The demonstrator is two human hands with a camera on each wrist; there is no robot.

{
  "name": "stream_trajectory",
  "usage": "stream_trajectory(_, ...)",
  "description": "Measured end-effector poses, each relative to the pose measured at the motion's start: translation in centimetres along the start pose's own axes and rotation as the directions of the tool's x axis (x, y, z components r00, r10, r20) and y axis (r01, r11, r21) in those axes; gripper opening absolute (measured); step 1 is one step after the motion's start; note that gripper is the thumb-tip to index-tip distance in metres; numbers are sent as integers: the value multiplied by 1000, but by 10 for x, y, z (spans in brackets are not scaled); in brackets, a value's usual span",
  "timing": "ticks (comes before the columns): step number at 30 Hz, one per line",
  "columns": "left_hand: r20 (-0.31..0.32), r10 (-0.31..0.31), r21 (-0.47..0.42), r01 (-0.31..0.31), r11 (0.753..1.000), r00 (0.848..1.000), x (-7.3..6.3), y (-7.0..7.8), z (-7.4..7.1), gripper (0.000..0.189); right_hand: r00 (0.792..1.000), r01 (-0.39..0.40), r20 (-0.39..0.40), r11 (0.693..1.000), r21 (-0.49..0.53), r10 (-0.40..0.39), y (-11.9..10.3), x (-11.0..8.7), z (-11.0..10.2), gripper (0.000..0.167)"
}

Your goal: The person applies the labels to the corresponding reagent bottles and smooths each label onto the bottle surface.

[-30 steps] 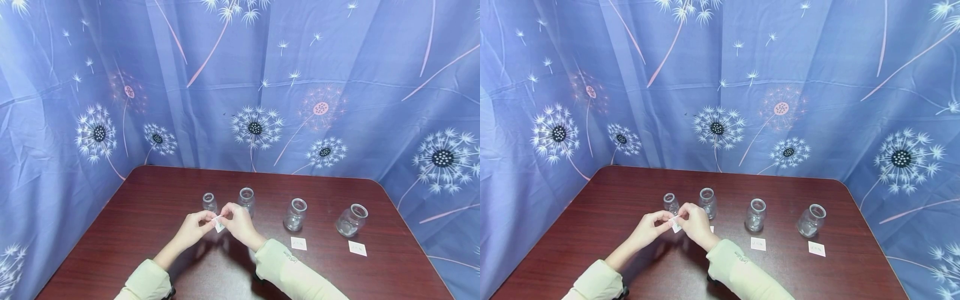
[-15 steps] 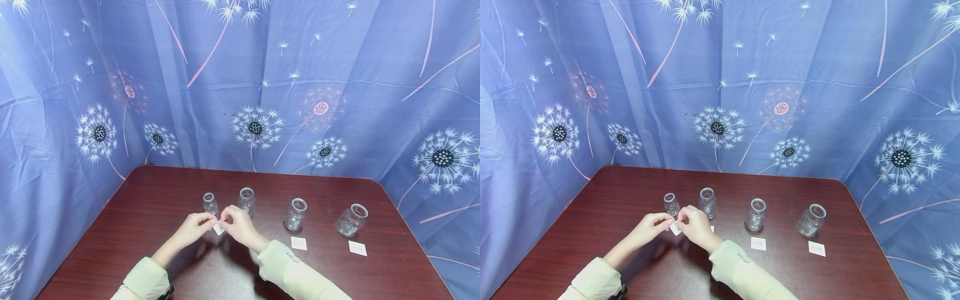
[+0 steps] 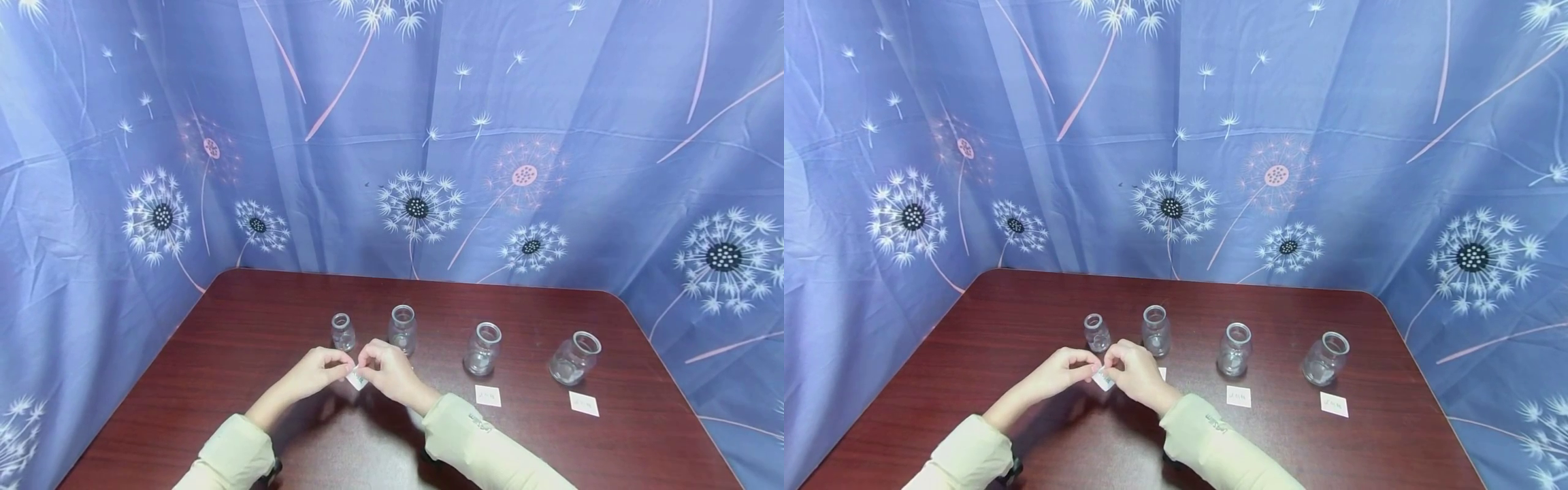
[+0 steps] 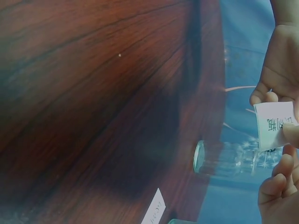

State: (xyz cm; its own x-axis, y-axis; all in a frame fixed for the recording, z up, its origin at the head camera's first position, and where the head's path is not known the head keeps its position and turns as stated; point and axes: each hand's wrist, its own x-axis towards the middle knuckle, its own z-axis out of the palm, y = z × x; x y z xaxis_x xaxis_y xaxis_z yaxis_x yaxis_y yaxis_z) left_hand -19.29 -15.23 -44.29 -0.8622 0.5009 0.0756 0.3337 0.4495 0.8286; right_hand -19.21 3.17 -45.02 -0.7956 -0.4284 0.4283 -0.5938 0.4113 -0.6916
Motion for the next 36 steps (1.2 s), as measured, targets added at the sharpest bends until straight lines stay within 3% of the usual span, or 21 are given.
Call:
stream_trajectory(8,5,-28,18,28,999,1000,-1,4,2,13,999,34,6,999,0,-34,-1,-1,-1,15)
stream_trajectory(16,-14,-42,-4,42,999,999,-8,35,0,13,999,32,-8,999,5,-32,2,-3,-1,16)
stream_trajectory(25,-61,2,-1,-2,1000,998,-2,0,7,18,1000,6,-14,1000,6,-6,5,-2,0,15)
stream_trajectory(36,-50,4,6,-4,1000,999,-3,-5,7,13,1000,3,2,999,37,-3,5,-2,0,16)
